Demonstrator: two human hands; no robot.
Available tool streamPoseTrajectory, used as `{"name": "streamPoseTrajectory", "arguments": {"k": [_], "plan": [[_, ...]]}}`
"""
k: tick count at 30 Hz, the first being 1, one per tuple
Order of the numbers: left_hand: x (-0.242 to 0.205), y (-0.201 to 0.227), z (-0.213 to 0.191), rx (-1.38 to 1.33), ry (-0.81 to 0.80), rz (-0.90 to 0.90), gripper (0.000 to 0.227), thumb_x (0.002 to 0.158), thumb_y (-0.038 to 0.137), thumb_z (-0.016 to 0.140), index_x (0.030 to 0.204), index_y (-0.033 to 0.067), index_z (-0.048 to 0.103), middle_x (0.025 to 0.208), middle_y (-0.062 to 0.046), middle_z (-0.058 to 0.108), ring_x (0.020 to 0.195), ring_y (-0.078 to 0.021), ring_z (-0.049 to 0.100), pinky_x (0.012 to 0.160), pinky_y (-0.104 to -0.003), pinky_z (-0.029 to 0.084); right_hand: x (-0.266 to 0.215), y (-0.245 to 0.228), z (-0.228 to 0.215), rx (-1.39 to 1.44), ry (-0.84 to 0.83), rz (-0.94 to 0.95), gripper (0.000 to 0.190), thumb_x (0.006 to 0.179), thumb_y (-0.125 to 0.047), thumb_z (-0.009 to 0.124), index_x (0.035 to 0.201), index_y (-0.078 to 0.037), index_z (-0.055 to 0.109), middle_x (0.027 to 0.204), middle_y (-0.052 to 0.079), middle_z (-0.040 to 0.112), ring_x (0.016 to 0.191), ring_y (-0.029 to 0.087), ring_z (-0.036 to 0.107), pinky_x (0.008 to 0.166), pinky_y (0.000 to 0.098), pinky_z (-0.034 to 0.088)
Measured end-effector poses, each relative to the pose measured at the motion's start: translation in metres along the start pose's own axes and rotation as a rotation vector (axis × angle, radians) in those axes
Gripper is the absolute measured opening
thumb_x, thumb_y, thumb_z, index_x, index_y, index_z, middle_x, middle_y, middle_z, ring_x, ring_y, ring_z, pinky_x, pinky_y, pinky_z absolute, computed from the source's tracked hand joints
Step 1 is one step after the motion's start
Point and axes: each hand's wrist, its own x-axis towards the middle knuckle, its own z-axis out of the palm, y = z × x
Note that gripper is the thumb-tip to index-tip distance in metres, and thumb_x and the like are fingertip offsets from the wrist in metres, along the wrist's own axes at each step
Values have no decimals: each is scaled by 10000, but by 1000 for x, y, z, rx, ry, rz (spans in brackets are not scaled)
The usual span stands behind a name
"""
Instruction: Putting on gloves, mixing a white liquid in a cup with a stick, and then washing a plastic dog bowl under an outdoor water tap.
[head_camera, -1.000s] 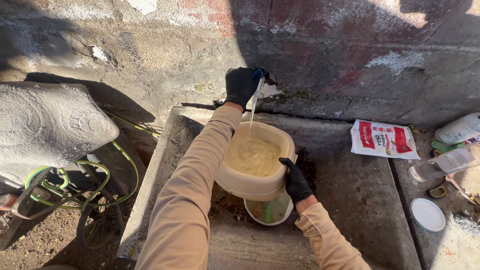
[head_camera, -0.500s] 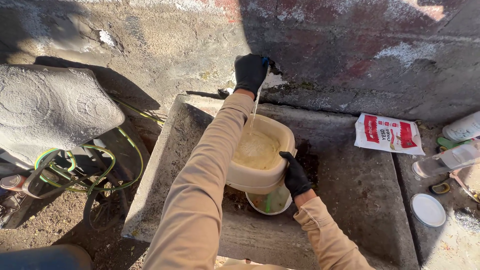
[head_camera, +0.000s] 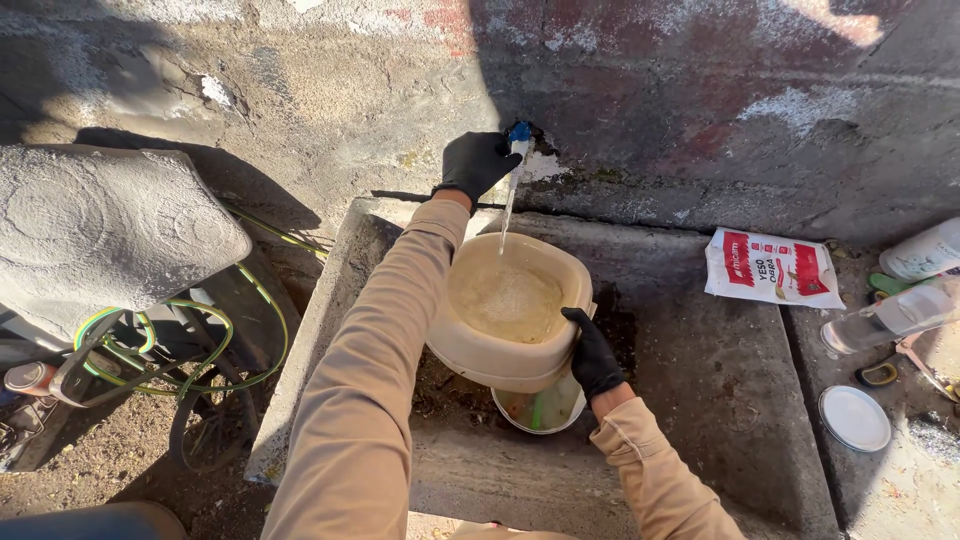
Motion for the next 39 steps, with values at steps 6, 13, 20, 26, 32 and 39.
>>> {"name": "streamPoseTrajectory", "arguments": {"k": [6,13,20,26,32,39], "plan": [[-15,-61,37,-74,16,33,136,853,350,732,927,285,825,890,-61,771,822,-306,729,748,-443,575,-4,-10,3,-9,-8,4,570,783,-224,804,1305,-62,639,1185,80,682,1121,223,621,999,350,490],[-48,-102,36,-406,-31,-170,101,838,209,734,896,184,813,816,-94,774,748,-272,762,717,-407,613,-7,-9,-2,-24,11,-5,573,786,-222,806,1313,-72,639,1203,76,683,1131,217,619,991,347,487],[-77,-87,1,-60,-127,-193,373,855,515,718,797,160,817,714,-84,747,701,-286,728,692,-425,574,-5,-6,-7,-7,-11,5,554,779,-217,802,1293,-83,647,1183,72,689,1112,216,630,982,341,501],[-85,-111,37,187,-29,26,487,879,585,650,861,113,774,706,-119,714,665,-326,710,605,-458,561,-3,-5,-9,-44,15,7,559,791,-225,800,1305,-74,641,1176,68,680,1118,211,615,995,347,488],[-99,-100,14,231,-251,-73,607,1043,593,435,880,118,776,786,-140,730,753,-352,714,671,-486,561,-5,-7,-11,-34,12,22,565,778,-220,793,1302,-73,643,1207,71,692,1138,211,626,1011,338,489],[-102,-119,24,140,-234,-130,591,1059,549,381,916,130,771,790,-176,724,765,-396,696,707,-508,555,-2,-6,-12,-50,39,28,569,790,-224,797,1312,-61,640,1201,74,688,1135,220,620,1012,344,484]]}}
